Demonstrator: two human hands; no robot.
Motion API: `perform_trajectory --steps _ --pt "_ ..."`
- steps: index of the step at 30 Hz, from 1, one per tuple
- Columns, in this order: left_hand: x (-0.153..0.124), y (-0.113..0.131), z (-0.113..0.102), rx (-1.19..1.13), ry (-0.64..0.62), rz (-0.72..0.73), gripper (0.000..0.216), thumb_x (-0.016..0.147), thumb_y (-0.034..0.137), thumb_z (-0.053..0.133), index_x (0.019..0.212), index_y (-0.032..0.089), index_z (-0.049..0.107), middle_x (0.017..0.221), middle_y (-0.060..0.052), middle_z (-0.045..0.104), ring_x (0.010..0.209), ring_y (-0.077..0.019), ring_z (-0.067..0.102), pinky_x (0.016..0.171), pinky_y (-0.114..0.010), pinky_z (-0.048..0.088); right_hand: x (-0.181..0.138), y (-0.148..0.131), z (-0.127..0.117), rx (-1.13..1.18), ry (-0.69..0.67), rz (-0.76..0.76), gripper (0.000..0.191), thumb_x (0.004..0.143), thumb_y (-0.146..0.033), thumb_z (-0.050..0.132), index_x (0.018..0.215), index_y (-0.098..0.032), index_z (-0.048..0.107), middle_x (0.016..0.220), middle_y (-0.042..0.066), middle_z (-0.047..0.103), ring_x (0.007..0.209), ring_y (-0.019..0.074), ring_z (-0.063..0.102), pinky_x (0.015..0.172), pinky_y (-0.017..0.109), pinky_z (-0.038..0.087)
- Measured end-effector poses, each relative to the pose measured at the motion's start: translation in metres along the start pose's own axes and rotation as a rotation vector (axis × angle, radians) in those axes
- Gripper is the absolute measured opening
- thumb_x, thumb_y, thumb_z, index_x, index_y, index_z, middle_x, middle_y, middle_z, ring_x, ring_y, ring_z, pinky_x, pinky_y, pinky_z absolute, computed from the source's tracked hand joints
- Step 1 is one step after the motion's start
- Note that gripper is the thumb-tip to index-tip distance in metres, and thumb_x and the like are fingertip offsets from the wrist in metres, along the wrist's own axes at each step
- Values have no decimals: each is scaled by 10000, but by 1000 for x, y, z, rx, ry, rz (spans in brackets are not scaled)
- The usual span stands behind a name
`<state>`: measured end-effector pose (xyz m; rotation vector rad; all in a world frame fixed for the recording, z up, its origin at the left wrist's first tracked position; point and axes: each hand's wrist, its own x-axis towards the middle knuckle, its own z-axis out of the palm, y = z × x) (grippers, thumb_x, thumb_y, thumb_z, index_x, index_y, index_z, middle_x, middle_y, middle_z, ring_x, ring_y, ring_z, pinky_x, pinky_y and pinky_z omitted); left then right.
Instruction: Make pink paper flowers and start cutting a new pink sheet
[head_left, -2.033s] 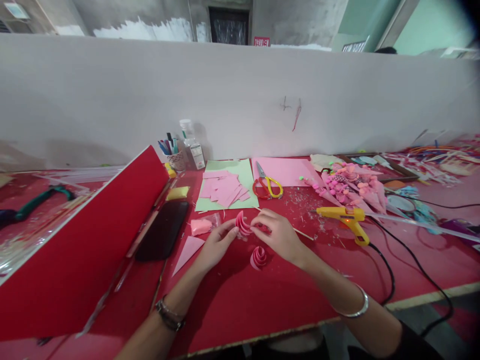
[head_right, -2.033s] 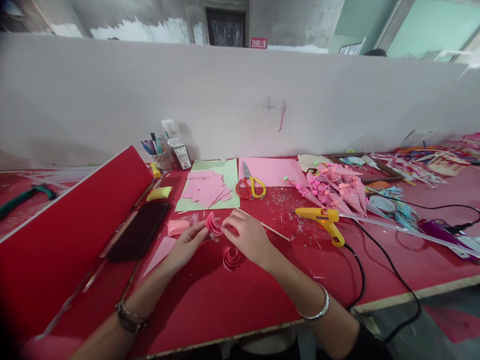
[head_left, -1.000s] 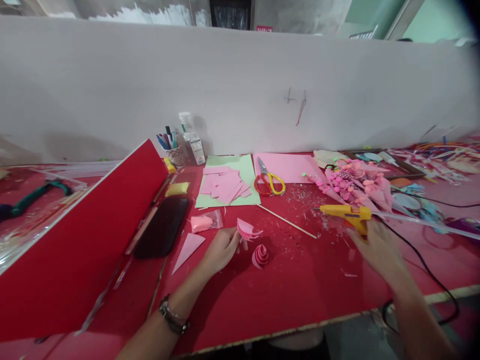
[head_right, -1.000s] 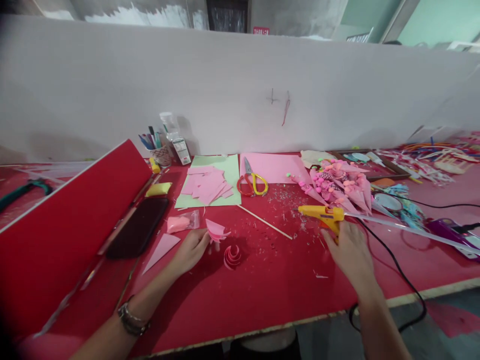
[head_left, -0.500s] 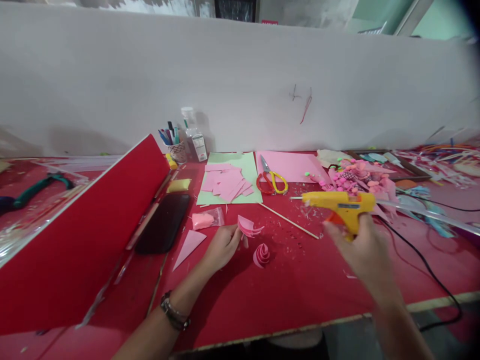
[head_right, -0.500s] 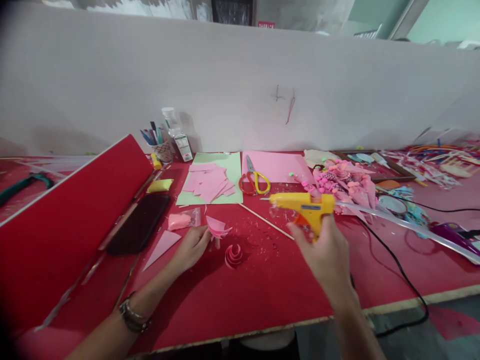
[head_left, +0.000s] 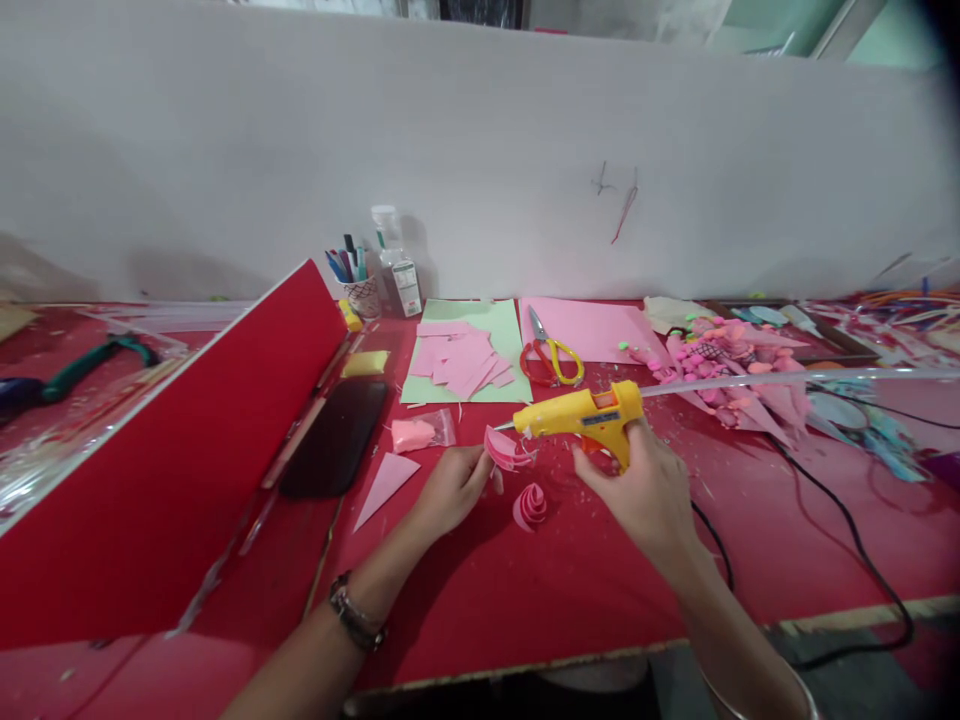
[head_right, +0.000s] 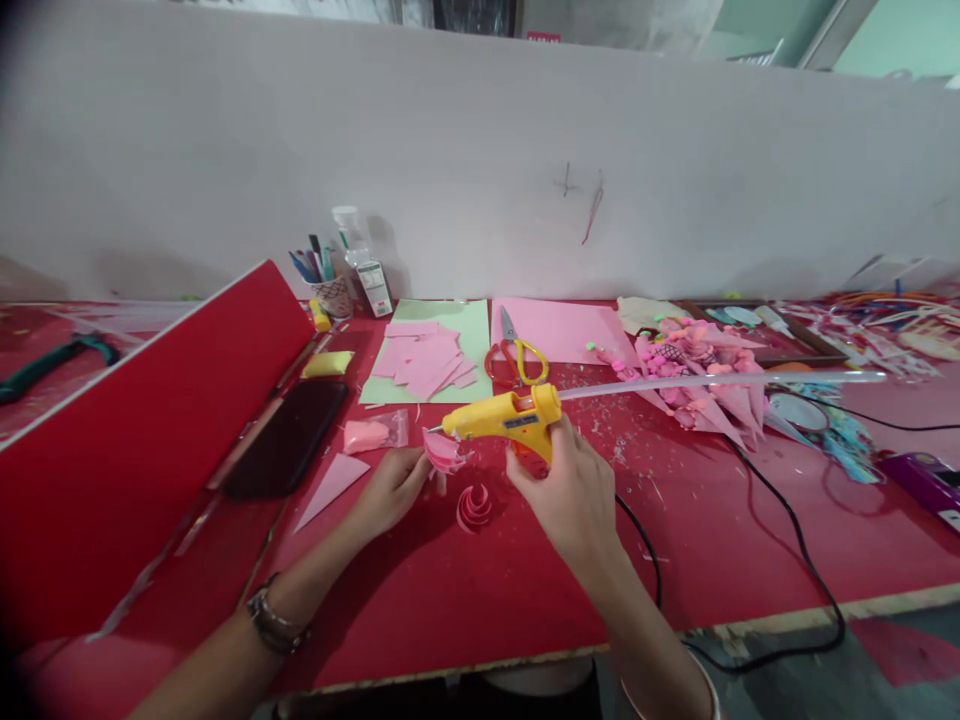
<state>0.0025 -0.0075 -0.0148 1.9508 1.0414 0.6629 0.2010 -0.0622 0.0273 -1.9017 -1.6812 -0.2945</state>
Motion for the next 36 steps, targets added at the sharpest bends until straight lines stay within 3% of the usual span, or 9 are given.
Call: perform_trajectory --steps 36 --pt "-1 0 -2 18 13 -4 498 888 369 248 585 135 566 519 0 518 481 -104 473 516 -203 335 0 3 5 -44 -63 -45 261 758 -329 437 933 -148 505 622 51 596 543 192 551 471 265 313"
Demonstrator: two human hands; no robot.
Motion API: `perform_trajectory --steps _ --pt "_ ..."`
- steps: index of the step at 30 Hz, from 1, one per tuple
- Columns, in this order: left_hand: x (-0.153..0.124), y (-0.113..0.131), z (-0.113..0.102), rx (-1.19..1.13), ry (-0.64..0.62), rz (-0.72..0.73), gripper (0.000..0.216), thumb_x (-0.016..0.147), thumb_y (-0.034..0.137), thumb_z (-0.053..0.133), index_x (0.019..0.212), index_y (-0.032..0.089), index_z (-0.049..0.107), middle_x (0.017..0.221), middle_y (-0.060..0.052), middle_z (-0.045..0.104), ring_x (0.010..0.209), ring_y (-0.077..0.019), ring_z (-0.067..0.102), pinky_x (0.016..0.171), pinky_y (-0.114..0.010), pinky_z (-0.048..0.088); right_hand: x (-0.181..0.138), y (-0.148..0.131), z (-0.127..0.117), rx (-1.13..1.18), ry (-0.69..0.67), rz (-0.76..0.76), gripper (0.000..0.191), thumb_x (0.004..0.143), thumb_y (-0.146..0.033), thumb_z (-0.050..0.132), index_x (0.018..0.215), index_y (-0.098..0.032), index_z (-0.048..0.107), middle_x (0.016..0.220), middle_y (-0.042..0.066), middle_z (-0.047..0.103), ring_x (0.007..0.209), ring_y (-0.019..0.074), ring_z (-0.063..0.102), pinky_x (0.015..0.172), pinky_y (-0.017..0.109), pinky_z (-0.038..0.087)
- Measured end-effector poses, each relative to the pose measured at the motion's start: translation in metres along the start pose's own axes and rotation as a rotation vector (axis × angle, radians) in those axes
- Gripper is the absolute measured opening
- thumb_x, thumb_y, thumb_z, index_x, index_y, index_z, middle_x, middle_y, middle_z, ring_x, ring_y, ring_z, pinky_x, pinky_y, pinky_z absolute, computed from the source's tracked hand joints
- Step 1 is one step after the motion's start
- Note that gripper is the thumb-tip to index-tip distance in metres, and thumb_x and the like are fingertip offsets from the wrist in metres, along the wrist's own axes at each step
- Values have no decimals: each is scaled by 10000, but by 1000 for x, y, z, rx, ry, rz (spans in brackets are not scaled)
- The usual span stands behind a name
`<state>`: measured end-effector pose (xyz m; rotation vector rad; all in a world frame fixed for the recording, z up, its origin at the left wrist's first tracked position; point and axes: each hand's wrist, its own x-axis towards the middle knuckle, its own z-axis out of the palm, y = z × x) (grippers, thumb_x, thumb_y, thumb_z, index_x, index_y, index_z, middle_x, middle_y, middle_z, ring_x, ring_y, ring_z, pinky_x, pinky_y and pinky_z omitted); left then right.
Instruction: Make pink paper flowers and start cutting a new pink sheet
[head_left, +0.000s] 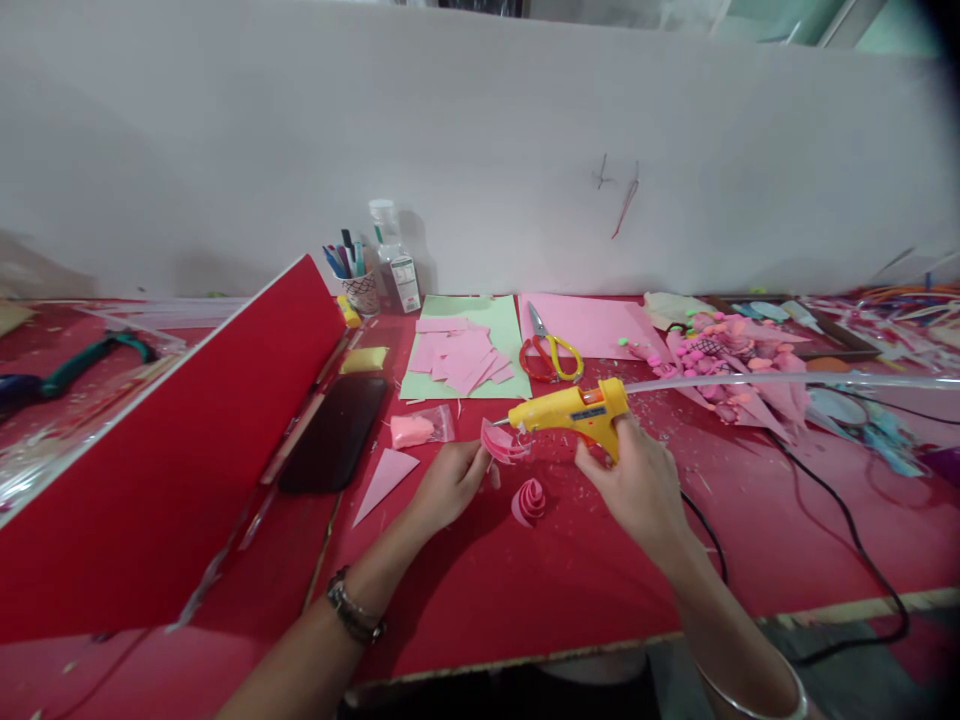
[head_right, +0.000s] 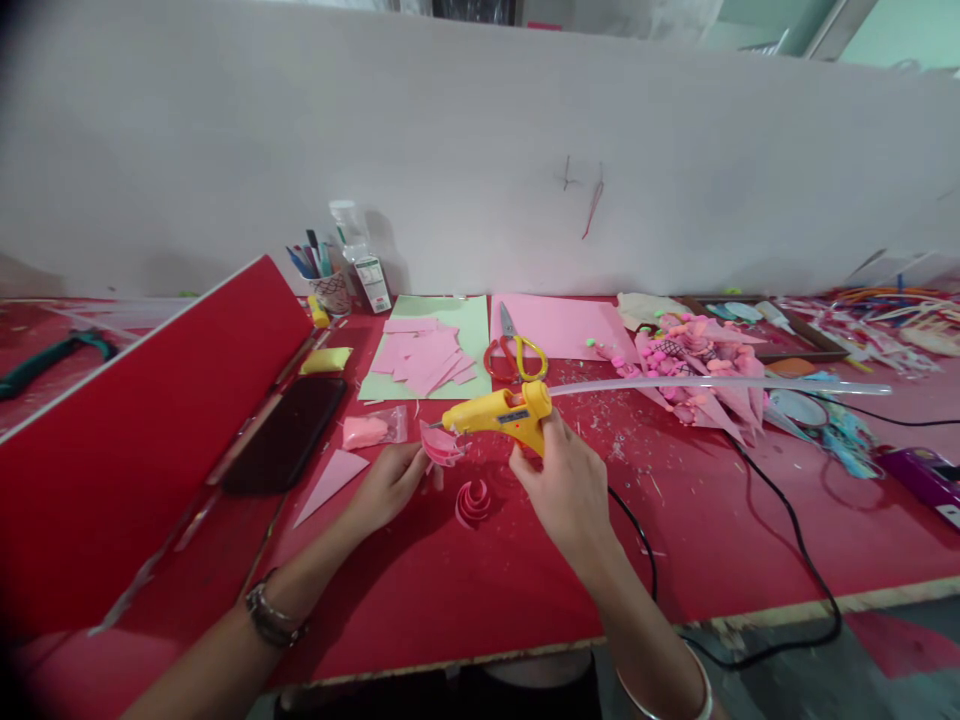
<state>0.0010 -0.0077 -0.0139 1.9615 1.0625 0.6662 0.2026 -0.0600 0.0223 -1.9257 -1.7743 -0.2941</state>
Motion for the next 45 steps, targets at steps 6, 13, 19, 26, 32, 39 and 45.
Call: perform_trajectory --steps 6,13,19,26,32,39,45 --pt "0 0 0 19 11 -7 491 884 360 260 579 135 572 512 1 522 481 -104 471 518 -207 333 -1 1 0 15 -24 9 261 763 -323 429 933 -140 508 648 63 602 564 196 558 483 270 324" --pt "1 -4 1 31 8 -7 494 888 354 239 595 132 570 528 -3 527 485 -105 473 514 -213 331 -1 4 0 19 -52 14 255 761 -308 438 940 -138 502 651 48 595 547 182 550 494 268 327" --pt "1 -4 0 40 7 -5 503 889 352 234 579 133 563 520 -1 527 494 -104 477 521 -212 332 -2 5 0 -9 -45 8 222 762 -299 431 902 -142 505 657 44 596 551 177 554 487 259 316" --pt "2 -3 0 24 16 -13 506 891 356 238 569 133 557 522 1 534 484 -98 475 521 -210 334 -2 7 -1 -23 -89 28 237 756 -293 468 935 -140 498 682 41 618 569 186 572 490 256 319" --pt "2 -2 -1 28 14 -7 501 889 356 241 569 131 554 516 7 522 484 -99 476 517 -207 334 -2 9 -2 -28 -89 23 247 754 -282 468 957 -142 491 699 47 628 598 195 592 494 251 326" --pt "2 -3 -1 44 13 -15 501 890 345 236 572 131 558 523 2 531 488 -99 479 521 -207 333 -3 9 -3 -50 -98 17 229 754 -273 465 944 -149 496 703 48 632 607 196 600 487 248 322" --pt "2 -2 -2 51 12 -16 502 888 345 238 565 135 560 522 -2 536 490 -103 484 524 -210 339 -3 10 -2 -66 -111 24 246 755 -275 482 968 -153 496 718 50 637 616 202 606 482 248 327"
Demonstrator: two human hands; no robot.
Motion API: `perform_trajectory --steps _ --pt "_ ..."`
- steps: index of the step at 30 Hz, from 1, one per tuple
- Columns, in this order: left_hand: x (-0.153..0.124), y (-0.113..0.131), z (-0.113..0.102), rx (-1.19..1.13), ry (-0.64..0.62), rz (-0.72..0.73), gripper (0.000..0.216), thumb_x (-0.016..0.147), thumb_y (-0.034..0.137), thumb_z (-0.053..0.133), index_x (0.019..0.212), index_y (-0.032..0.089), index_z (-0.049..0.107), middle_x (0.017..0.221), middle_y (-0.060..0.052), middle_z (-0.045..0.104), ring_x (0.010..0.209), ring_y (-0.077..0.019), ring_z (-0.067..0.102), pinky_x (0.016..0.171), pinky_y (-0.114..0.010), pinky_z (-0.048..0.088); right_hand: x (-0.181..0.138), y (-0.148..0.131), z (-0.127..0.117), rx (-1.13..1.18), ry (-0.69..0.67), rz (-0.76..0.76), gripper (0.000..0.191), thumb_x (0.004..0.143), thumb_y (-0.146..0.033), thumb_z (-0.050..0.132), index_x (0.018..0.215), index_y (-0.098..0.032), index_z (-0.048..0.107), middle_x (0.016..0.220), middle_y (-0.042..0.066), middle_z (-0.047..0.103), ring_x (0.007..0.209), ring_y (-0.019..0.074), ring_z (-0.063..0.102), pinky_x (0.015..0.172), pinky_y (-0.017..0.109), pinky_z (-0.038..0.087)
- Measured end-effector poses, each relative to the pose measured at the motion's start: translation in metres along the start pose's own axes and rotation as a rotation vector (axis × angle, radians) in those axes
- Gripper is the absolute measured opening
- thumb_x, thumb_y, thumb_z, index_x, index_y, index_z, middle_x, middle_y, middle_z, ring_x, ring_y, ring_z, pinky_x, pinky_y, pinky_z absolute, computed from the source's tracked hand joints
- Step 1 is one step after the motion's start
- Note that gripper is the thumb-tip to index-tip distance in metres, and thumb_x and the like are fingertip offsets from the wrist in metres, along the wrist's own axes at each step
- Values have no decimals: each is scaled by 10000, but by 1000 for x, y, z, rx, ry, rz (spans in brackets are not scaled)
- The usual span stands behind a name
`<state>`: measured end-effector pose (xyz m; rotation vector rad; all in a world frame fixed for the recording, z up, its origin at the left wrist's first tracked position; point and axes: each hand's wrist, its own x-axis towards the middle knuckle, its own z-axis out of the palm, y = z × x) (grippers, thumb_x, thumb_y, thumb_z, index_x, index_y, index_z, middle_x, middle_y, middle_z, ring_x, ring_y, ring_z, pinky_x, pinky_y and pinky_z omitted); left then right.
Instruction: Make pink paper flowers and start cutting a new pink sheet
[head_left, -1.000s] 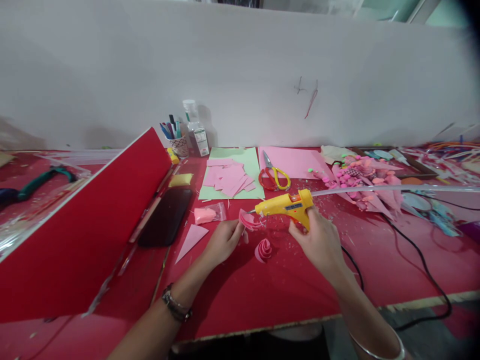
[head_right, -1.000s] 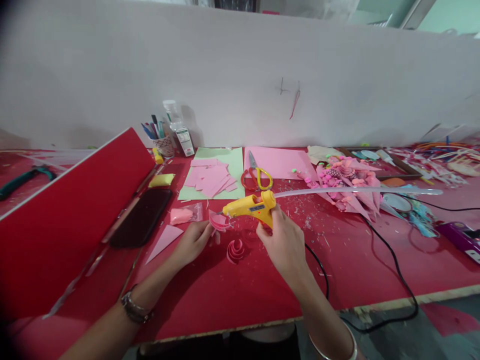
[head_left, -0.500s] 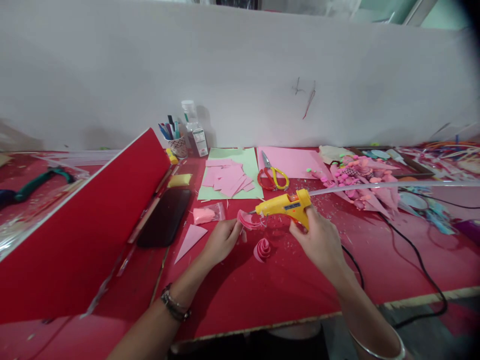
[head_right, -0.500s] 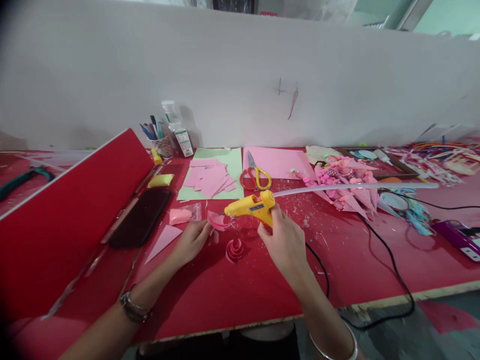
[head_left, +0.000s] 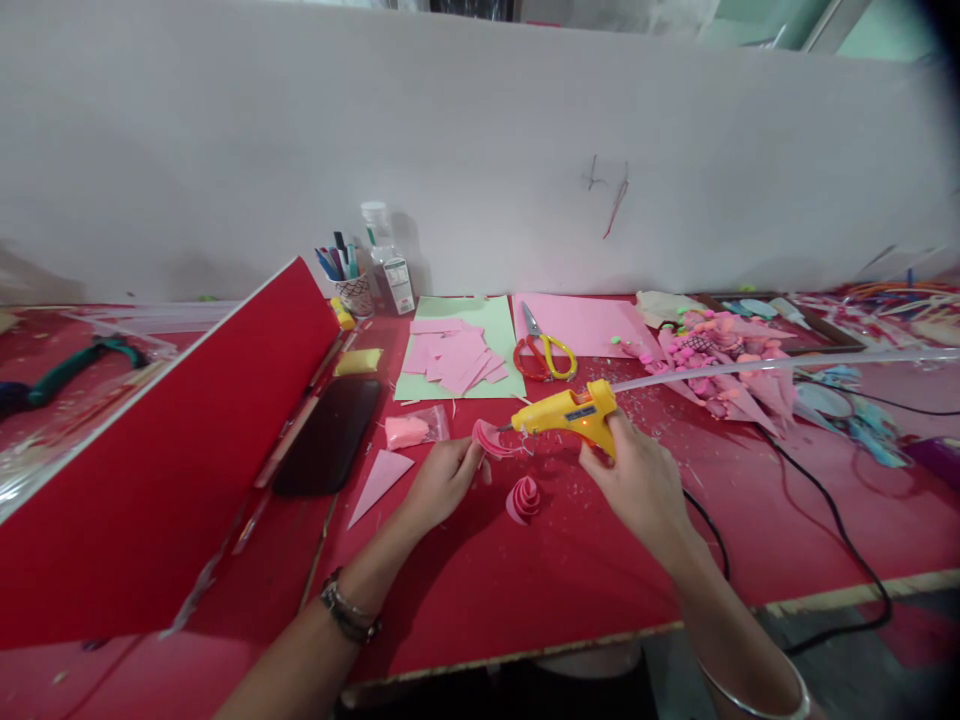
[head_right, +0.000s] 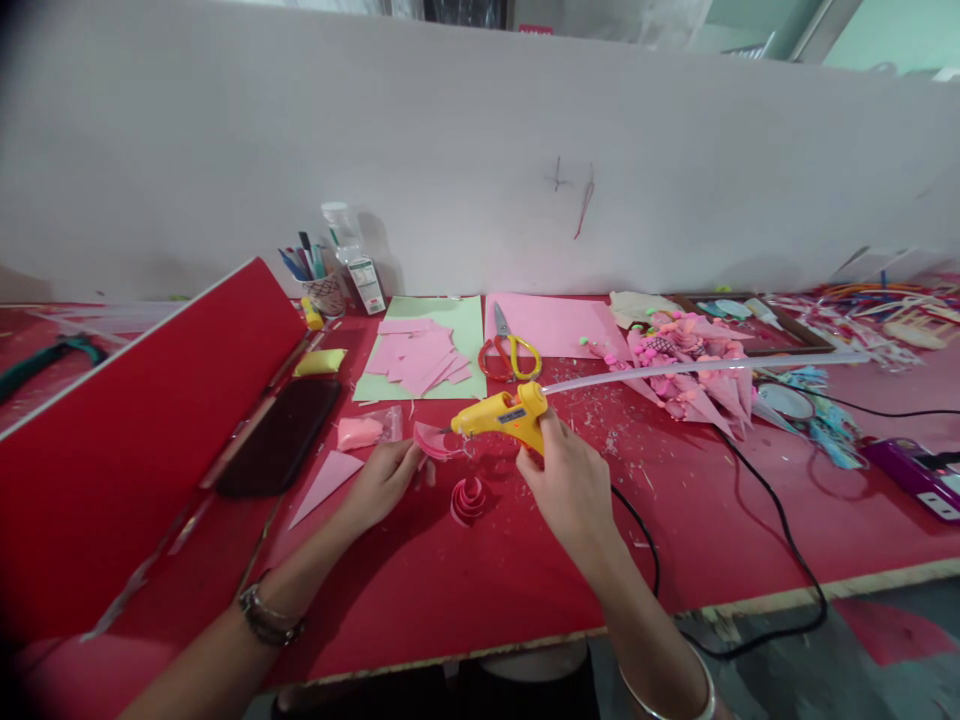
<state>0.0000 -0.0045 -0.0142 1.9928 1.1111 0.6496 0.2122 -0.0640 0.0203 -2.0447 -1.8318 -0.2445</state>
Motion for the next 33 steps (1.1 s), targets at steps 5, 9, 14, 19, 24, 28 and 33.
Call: perform_trajectory --steps 5,9,14,19,24,28,33 --pt "0 0 0 -4 6 -10 503 886 358 245 562 138 560 514 -1 532 485 -105 485 519 -208 338 -1 0 1 -27 10 -4 268 755 -269 483 997 -154 493 704 47 634 612 214 608 483 256 333" --pt "0 -1 1 -13 2 -4 497 885 360 246 568 140 558 517 -1 537 478 -105 482 516 -208 340 -1 1 1 -22 16 -16 255 757 -262 473 989 -158 495 718 51 639 620 210 609 483 254 332" --pt "0 -2 1 -10 -7 9 472 885 324 240 574 144 545 521 -1 529 481 -107 484 512 -209 340 0 0 3 -53 9 -1 261 753 -270 476 991 -164 491 729 54 642 621 210 607 471 250 315" --pt "0 -5 2 -5 -2 20 459 884 313 234 579 150 536 528 0 530 489 -112 484 516 -213 346 0 10 3 -50 4 57 341 751 -402 478 988 -158 479 733 64 629 620 217 595 476 256 326" --pt "0 -5 2 0 -12 16 444 882 294 229 584 152 527 550 -7 546 496 -112 491 528 -217 354 0 56 9 -10 23 202 343 791 -424 413 994 -152 457 789 97 614 656 234 583 521 289 371" --pt "1 -3 0 66 -15 17 448 878 295 237 564 156 526 522 -1 531 493 -118 488 527 -225 345 -6 106 27 -86 75 265 276 814 -265 330 1009 -107 445 805 150 584 744 265 558 619 348 404" --pt "3 -4 -5 126 -16 34 434 877 271 235 573 162 525 546 -4 565 509 -118 507 542 -220 352 -14 135 39 -228 -8 238 306 815 -257 331 1013 -61 456 844 175 557 789 275 524 690 372 406"
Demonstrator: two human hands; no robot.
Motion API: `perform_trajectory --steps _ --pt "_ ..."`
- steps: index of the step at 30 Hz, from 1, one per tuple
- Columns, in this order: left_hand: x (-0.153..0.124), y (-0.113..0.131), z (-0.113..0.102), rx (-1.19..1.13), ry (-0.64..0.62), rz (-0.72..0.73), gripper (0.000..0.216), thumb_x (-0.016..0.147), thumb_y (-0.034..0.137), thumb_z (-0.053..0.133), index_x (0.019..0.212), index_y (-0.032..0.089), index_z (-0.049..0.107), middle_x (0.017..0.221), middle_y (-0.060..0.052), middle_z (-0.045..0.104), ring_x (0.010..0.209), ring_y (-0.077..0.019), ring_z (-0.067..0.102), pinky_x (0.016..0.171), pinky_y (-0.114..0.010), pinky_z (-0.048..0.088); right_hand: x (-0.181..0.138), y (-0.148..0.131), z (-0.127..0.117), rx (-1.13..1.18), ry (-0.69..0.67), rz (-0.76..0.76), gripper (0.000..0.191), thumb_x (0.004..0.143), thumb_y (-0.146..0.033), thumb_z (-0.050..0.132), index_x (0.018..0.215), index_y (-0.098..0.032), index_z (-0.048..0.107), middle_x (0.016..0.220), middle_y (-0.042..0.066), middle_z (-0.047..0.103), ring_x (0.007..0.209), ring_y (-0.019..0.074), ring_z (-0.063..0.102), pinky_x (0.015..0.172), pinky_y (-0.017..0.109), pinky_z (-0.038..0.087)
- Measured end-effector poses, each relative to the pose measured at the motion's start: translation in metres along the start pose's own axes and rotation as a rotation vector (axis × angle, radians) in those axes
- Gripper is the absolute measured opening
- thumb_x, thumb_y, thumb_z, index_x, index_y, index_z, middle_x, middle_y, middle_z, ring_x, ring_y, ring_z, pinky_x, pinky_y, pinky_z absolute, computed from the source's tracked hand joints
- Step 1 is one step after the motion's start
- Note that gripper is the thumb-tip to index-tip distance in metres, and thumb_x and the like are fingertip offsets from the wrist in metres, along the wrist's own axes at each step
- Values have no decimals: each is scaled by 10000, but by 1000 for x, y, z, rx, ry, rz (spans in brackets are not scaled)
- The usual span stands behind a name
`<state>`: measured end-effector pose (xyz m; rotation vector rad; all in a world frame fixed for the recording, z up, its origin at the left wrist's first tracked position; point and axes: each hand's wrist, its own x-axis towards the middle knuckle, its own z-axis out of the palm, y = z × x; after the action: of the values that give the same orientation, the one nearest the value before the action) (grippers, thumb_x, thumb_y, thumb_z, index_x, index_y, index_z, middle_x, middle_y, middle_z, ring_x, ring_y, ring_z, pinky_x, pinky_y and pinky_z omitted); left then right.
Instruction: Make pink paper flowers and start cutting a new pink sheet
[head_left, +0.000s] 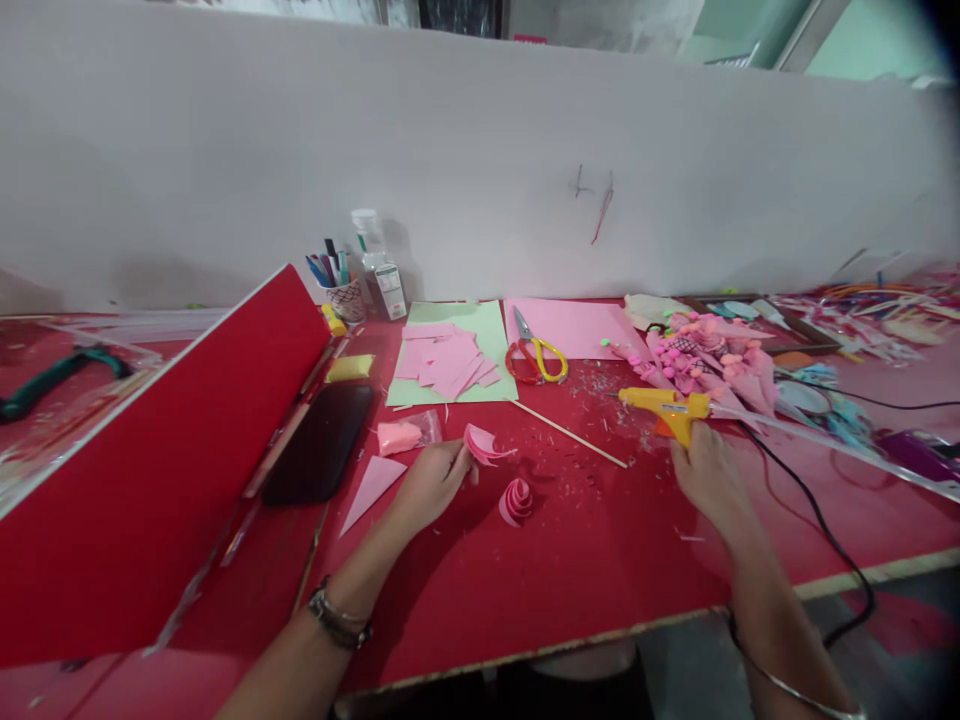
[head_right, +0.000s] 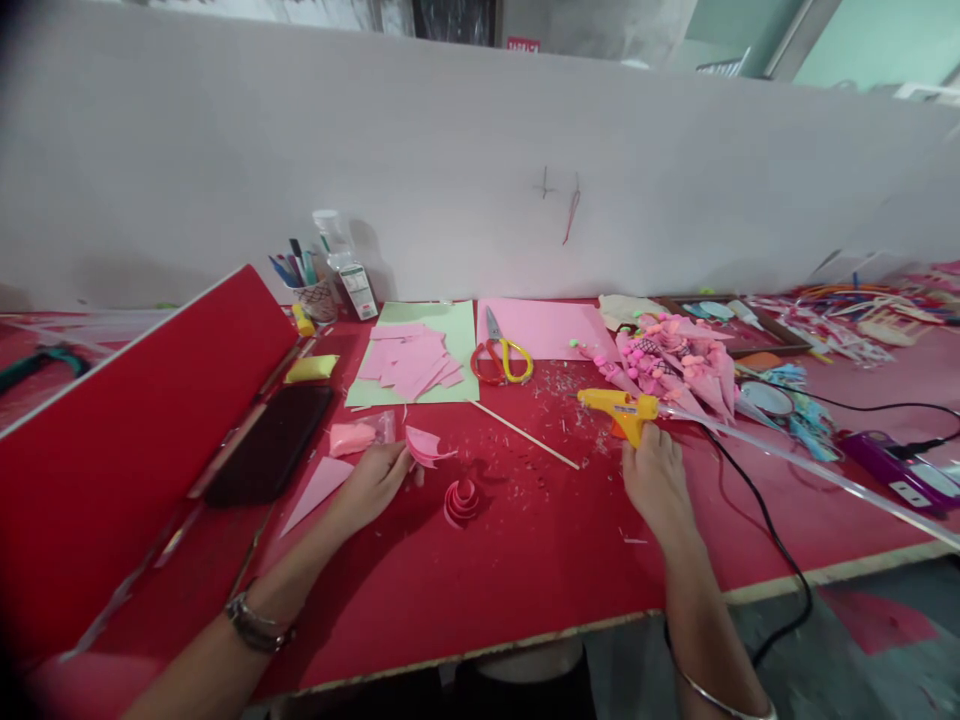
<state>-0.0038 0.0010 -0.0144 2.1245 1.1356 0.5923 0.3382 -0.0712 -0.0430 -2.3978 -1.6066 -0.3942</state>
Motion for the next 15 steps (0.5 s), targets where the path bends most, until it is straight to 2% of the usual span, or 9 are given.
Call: perform_trajectory --steps 7,11,15 --pt "3 -11 -12 96 38 -24 385 863 277 269 600 167 528 570 -16 577 527 -133 519 545 -229 348 -3 2 -15 -151 -17 14 492 789 -419 419 1084 -27 463 864 182 556 828 297 512 713 378 398" --pt "2 -15 -17 145 41 -35 369 853 279 282 601 175 530 582 -24 588 545 -147 528 540 -233 345 -6 10 -11 -20 -3 -7 460 793 -376 409 1129 -62 435 941 171 561 885 281 522 736 373 406" --pt "3 -17 -17 179 27 -27 365 846 258 283 579 177 519 562 -28 580 537 -148 523 535 -235 339 -6 18 0 115 -31 79 403 799 -335 378 1086 -69 471 956 172 581 858 255 558 713 348 419"
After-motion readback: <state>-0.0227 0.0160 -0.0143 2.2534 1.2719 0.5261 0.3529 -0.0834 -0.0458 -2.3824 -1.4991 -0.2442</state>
